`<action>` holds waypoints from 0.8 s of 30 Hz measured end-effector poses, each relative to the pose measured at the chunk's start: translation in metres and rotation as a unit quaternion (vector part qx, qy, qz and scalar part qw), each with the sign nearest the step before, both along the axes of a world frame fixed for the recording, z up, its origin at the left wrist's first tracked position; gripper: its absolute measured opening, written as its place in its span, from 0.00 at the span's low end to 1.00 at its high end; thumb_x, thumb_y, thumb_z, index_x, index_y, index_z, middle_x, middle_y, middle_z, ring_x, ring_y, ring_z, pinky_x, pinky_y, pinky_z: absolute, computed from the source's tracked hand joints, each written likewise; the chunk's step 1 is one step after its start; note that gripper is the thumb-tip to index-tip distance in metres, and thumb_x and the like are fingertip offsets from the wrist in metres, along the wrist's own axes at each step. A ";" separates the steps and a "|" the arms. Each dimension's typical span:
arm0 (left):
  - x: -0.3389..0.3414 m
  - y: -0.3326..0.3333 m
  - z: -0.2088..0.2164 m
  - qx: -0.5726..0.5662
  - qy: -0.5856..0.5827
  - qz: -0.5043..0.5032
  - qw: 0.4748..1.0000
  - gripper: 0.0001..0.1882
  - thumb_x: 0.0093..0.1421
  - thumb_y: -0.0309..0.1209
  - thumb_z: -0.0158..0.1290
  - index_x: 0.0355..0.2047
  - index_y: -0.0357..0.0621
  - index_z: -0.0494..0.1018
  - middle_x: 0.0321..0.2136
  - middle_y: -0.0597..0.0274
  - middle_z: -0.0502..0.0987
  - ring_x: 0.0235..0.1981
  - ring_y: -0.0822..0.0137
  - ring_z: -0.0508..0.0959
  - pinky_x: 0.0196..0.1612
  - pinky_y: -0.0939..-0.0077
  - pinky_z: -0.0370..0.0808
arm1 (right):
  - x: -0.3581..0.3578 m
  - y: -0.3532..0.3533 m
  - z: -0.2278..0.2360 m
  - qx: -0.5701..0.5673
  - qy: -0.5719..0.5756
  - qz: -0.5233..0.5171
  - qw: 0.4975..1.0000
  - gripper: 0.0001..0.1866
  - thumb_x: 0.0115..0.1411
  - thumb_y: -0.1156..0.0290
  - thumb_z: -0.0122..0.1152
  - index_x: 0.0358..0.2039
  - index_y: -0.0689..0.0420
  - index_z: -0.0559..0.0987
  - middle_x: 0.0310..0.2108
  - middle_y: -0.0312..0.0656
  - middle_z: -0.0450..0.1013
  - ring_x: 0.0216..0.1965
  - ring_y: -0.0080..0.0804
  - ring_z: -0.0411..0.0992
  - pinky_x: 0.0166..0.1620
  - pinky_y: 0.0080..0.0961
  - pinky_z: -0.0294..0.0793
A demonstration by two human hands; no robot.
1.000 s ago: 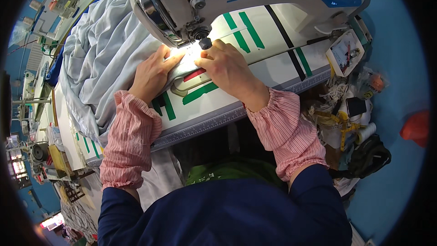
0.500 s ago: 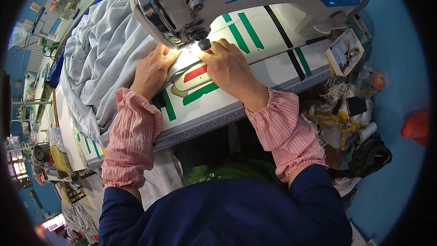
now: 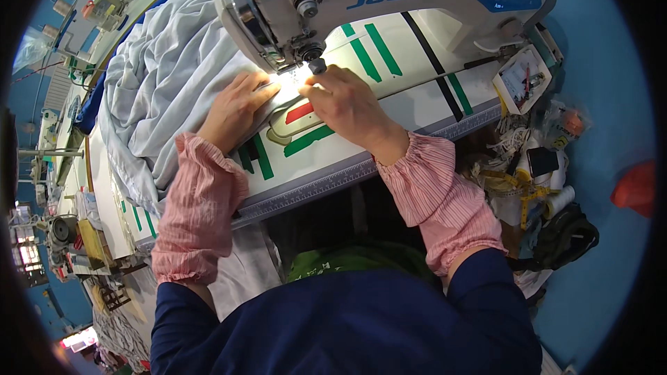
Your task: Sewing fabric pieces together using an industrial sewing machine at a factory workstation.
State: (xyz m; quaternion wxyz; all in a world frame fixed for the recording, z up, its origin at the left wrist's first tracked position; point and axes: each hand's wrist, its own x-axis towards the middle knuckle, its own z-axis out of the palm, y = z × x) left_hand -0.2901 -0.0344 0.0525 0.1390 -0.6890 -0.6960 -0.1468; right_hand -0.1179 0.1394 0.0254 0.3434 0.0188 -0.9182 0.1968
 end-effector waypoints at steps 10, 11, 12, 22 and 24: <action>-0.046 0.022 0.027 -0.157 0.165 -0.259 0.939 0.16 0.55 0.28 0.53 0.45 0.42 0.76 0.50 0.65 0.73 0.49 0.66 0.74 0.51 0.71 0.74 | -0.074 -0.160 -0.012 0.012 -0.089 0.073 0.993 0.07 0.50 0.71 0.57 0.30 0.56 0.80 0.38 0.40 0.76 0.43 0.36 0.74 0.45 0.34 0.75; -0.049 0.024 0.024 -0.178 0.162 -0.269 0.933 0.16 0.57 0.25 0.51 0.46 0.41 0.75 0.54 0.64 0.73 0.52 0.64 0.74 0.55 0.71 0.72 | -0.081 -0.176 -0.013 0.019 -0.111 0.072 0.991 0.07 0.50 0.71 0.57 0.30 0.56 0.80 0.38 0.40 0.76 0.43 0.36 0.74 0.45 0.34 0.75; -0.050 0.024 0.022 -0.181 0.166 -0.271 0.930 0.16 0.57 0.25 0.51 0.46 0.41 0.75 0.54 0.64 0.73 0.52 0.64 0.74 0.55 0.71 0.72 | -0.084 -0.188 -0.014 -0.015 -0.020 0.080 0.996 0.07 0.50 0.71 0.57 0.30 0.55 0.80 0.36 0.39 0.76 0.41 0.36 0.74 0.43 0.34 0.74; 0.089 -0.007 0.021 -0.267 -0.044 0.105 0.957 0.13 0.59 0.27 0.47 0.40 0.30 0.73 0.38 0.48 0.76 0.39 0.48 0.80 0.38 0.61 0.81 | 0.134 -0.057 0.001 -0.051 -0.031 0.101 0.993 0.07 0.47 0.79 0.65 0.30 0.59 0.80 0.32 0.41 0.76 0.37 0.40 0.76 0.42 0.32 0.77; 0.099 0.004 0.025 -0.251 -0.050 0.105 0.961 0.16 0.62 0.35 0.49 0.42 0.34 0.74 0.34 0.48 0.78 0.33 0.47 0.81 0.34 0.58 0.80 | 0.150 -0.041 0.000 -0.083 -0.026 0.081 0.993 0.09 0.46 0.82 0.65 0.30 0.61 0.79 0.34 0.43 0.76 0.41 0.41 0.76 0.43 0.34 0.78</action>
